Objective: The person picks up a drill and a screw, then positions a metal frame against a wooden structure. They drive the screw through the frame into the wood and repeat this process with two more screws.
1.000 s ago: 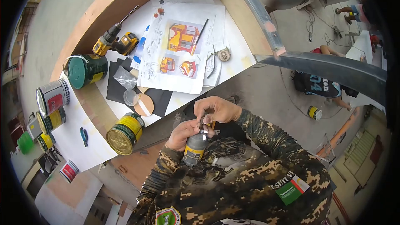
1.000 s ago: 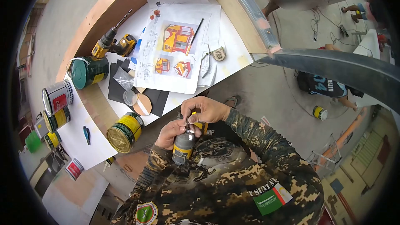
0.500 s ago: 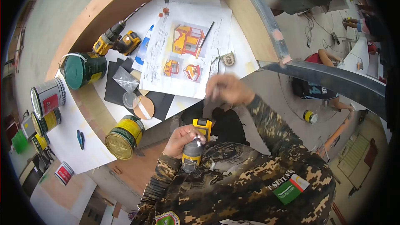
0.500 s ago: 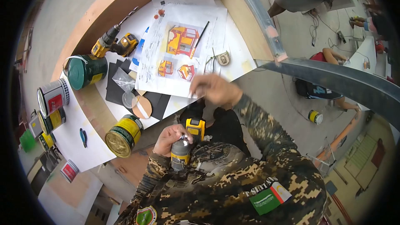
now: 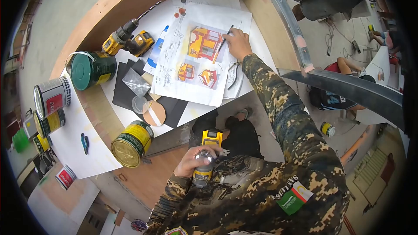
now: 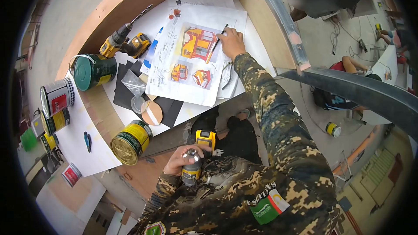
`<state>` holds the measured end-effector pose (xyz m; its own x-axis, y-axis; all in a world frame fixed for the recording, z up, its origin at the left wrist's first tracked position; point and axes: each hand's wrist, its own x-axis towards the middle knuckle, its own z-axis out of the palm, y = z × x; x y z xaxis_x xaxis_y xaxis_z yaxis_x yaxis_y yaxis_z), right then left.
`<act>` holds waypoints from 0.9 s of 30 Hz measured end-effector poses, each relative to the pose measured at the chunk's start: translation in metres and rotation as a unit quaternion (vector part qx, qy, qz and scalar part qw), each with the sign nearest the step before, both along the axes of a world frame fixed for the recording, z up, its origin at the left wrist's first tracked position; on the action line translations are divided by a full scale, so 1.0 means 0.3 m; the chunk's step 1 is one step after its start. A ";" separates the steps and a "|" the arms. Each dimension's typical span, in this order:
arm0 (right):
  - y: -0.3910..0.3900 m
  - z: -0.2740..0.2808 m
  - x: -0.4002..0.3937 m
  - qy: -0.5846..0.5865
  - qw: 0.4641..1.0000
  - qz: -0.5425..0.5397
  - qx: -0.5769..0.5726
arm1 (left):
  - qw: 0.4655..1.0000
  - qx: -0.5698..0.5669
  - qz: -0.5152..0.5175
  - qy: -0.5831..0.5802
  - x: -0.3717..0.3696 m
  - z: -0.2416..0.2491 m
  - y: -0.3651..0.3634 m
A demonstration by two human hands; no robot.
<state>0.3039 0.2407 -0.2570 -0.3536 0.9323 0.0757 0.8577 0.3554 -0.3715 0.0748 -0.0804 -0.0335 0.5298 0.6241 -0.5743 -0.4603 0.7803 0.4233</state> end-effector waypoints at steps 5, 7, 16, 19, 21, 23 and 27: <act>0.044 0.017 -0.007 -0.108 0.988 0.103 0.024 | 0.997 0.016 -0.048 0.064 -0.006 0.006 -0.028; 0.044 0.067 -0.015 -0.067 0.992 0.097 0.055 | 0.994 0.036 -0.069 0.073 -0.009 0.008 -0.008; -0.497 0.626 -0.057 0.633 0.648 -0.134 -0.402 | 0.993 0.016 -0.117 0.003 0.051 0.061 0.150; -0.675 0.768 -0.021 0.661 0.606 -0.135 -0.421 | 0.989 0.025 -0.148 -0.005 0.093 0.082 0.208; -0.755 0.823 0.005 0.663 0.625 -0.143 -0.386 | 0.982 0.017 -0.184 -0.027 0.126 0.090 0.236; -0.789 0.796 0.017 0.680 0.628 -0.168 -0.339 | 0.974 0.016 -0.221 -0.038 0.141 0.079 0.277; -0.815 0.760 0.070 0.711 0.612 -0.196 -0.286 | 0.969 -0.013 -0.238 -0.057 0.188 0.044 0.337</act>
<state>0.3249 -0.0038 -0.0288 -0.0497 0.9420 -0.3318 -0.5000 -0.3110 -0.8083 0.1312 0.0206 -0.0203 0.8154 0.2793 -0.5071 -0.0875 0.9253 0.3689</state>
